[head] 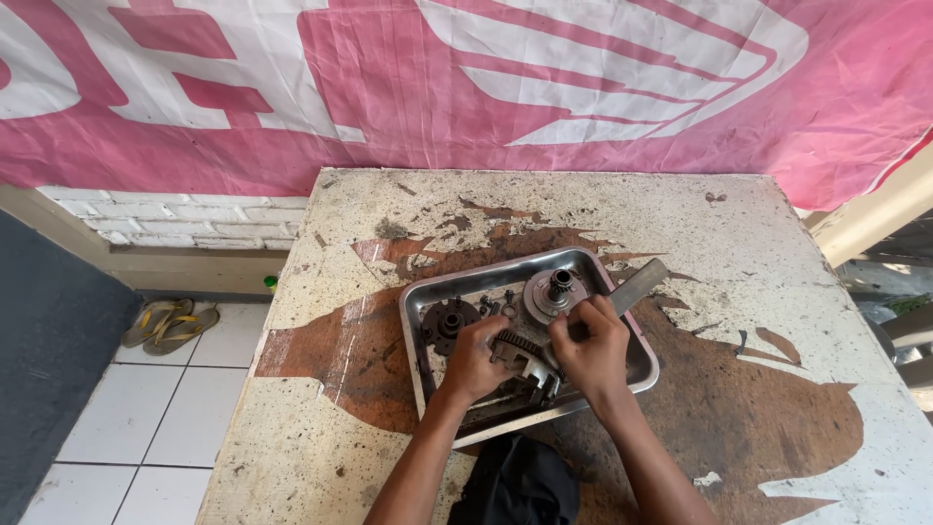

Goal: Manually assemble various engine components including gears and a camshaft within a metal parts tray.

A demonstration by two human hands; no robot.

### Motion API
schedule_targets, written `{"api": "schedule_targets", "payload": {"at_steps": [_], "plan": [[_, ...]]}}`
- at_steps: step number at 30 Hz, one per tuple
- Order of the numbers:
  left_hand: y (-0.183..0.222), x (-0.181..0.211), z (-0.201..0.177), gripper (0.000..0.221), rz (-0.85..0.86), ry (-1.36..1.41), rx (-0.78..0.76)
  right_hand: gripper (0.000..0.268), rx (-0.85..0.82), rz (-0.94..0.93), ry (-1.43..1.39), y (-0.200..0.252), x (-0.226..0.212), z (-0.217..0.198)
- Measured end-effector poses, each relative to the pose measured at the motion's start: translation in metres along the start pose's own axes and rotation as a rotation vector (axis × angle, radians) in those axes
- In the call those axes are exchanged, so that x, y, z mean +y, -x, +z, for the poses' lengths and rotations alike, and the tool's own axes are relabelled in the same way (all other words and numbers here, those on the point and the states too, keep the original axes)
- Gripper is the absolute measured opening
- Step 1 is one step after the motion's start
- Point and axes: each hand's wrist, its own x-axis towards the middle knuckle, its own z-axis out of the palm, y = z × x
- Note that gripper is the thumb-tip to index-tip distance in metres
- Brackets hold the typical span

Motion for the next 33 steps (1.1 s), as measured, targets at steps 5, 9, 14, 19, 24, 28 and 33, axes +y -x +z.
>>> {"api": "schedule_targets", "payload": {"at_steps": [5, 9, 14, 19, 24, 28, 33], "plan": [[0.000, 0.001, 0.001, 0.023, 0.086, -0.018, 0.036, 0.020, -0.175, -0.106, 0.032, 0.018, -0.054, 0.002], [0.007, -0.033, 0.006, 0.031, -0.020, 0.026, 0.036, 0.024, -0.101, -0.122, -0.030, 0.025, -0.032, 0.014], [-0.001, 0.029, -0.010, 0.032, -0.012, 0.035, -0.015, 0.021, -0.001, -0.018, -0.028, 0.007, 0.008, 0.003], [-0.002, 0.032, -0.006, 0.031, -0.001, 0.029, -0.022, 0.017, -0.091, -0.030, -0.048, 0.021, -0.027, 0.007], [0.004, -0.014, 0.004, 0.036, -0.031, 0.034, 0.040, 0.025, -0.137, -0.232, -0.128, 0.026, -0.029, 0.018], [0.002, 0.031, -0.011, 0.034, -0.047, 0.070, -0.032, 0.017, -0.085, -0.004, -0.098, 0.011, -0.005, 0.004], [0.002, 0.022, -0.011, 0.034, -0.050, 0.072, -0.043, 0.024, -0.024, -0.076, 0.004, 0.005, -0.017, -0.005]]}}
